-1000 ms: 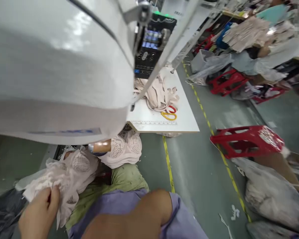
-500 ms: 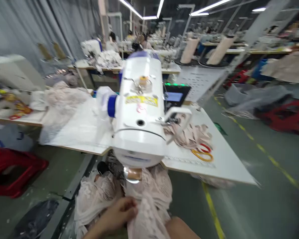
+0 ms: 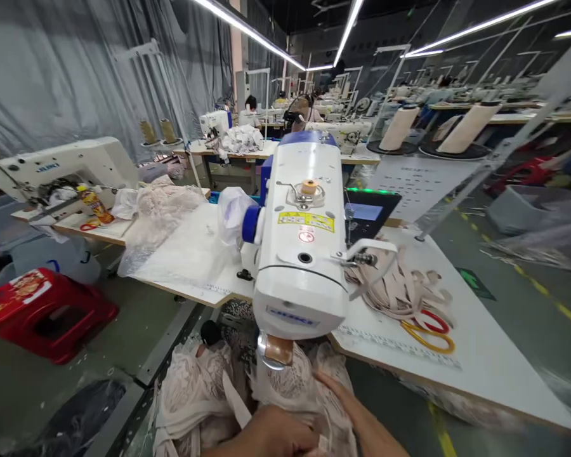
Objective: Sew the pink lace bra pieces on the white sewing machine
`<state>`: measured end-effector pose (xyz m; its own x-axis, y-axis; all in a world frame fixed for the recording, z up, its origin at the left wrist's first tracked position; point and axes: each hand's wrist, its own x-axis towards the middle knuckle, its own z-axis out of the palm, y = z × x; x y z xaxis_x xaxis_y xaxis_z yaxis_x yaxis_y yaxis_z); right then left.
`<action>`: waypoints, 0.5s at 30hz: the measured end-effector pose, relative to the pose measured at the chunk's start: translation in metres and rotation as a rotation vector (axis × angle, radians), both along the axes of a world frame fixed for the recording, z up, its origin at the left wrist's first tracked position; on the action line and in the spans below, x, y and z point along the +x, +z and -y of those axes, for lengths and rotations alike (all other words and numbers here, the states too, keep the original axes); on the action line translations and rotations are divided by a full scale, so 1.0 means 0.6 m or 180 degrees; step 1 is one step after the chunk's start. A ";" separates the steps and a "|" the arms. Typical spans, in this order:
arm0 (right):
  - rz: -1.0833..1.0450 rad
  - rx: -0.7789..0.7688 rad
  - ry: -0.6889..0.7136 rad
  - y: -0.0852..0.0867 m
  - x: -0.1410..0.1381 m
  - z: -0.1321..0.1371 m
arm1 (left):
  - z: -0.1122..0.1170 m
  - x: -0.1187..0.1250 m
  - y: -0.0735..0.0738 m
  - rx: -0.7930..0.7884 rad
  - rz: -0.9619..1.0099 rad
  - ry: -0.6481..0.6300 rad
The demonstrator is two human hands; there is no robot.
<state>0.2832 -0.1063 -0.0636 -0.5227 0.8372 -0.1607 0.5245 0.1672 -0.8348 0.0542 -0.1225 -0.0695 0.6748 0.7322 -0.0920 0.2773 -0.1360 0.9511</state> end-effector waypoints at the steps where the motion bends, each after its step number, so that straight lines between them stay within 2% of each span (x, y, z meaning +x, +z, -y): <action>1: -0.0277 -0.0122 0.0137 -0.008 -0.006 0.000 | 0.001 0.003 0.008 0.0126 -0.0111 -0.0046; 3: -0.0716 -0.0234 0.0237 -0.021 -0.022 0.001 | -0.002 0.000 0.031 0.0047 -0.0488 0.0182; 5: -0.0851 -0.0026 -0.0075 -0.023 -0.040 -0.001 | -0.014 -0.014 0.057 -0.0103 -0.0893 0.0617; 7: -0.0844 0.0366 -0.0461 -0.014 -0.058 -0.008 | -0.032 -0.034 0.079 -0.0094 -0.1009 0.0987; 9: -0.0780 0.0551 -0.0583 0.001 -0.074 -0.021 | -0.053 -0.052 0.094 -0.0027 -0.0916 0.1242; 11: -0.0769 0.0455 -0.0666 0.013 -0.087 -0.040 | -0.072 -0.066 0.101 0.0032 -0.0912 0.1454; 15: -0.1104 -0.0094 -0.0927 0.017 -0.104 -0.079 | -0.101 -0.079 0.096 0.0253 -0.1239 0.1813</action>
<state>0.2210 -0.0586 -0.0532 -0.2932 0.9550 -0.0435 0.2345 0.0278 -0.9717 0.0071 -0.0620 -0.0117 0.1122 0.9771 -0.1807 0.6451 0.0667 0.7612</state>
